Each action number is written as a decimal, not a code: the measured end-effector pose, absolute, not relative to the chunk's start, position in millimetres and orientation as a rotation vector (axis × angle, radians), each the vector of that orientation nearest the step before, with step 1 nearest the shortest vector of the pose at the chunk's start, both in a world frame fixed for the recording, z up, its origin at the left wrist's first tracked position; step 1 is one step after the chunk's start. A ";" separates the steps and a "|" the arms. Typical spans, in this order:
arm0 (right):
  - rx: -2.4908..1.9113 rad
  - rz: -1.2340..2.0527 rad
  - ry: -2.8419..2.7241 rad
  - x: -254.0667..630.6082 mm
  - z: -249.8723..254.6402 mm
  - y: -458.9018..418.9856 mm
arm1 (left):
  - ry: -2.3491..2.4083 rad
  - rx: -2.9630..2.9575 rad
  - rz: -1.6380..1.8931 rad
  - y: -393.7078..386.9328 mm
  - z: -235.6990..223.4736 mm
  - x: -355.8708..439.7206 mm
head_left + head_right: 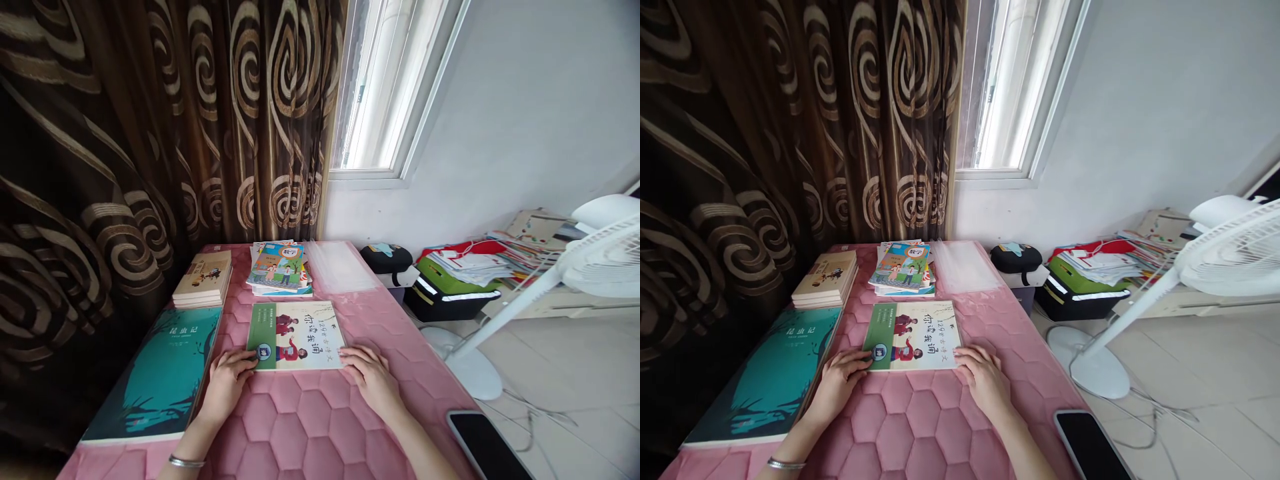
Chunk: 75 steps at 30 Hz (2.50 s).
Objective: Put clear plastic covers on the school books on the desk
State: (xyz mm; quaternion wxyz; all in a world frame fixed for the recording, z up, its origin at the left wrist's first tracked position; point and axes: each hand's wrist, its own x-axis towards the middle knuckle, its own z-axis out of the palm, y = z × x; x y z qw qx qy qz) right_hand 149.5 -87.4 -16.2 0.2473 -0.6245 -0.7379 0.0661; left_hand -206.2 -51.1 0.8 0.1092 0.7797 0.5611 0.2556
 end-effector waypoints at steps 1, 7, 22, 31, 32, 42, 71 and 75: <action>-1.700 0.191 -2.005 150.2 -16.7 -87.5 | 1.641 2.291 0.760 -50.9 -0.7 -206.9; -1.651 0.248 -1.989 156.2 -23.5 -86.6 | 1.612 2.302 0.776 -48.6 -8.9 -210.2; -1.644 0.168 -2.115 106.7 7.8 -91.7 | 1.638 2.464 0.786 -70.9 2.1 -136.3; -1.571 0.211 -2.094 50.8 -4.6 -69.0 | 1.554 2.371 0.788 -61.2 5.2 -99.4; -1.564 0.209 -2.095 52.2 -4.9 -68.2 | 1.551 2.364 0.792 -61.3 5.0 -101.2; -1.657 0.177 -2.013 128.2 -5.8 -79.1 | 1.778 2.314 0.784 -58.9 -2.5 -178.1; -1.747 0.119 -1.992 68.5 0.5 -81.1 | 1.691 2.389 0.826 -68.0 3.3 -127.1; -1.707 0.130 -2.024 44.8 -1.5 -73.4 | 1.629 2.403 0.857 -65.8 4.9 -105.6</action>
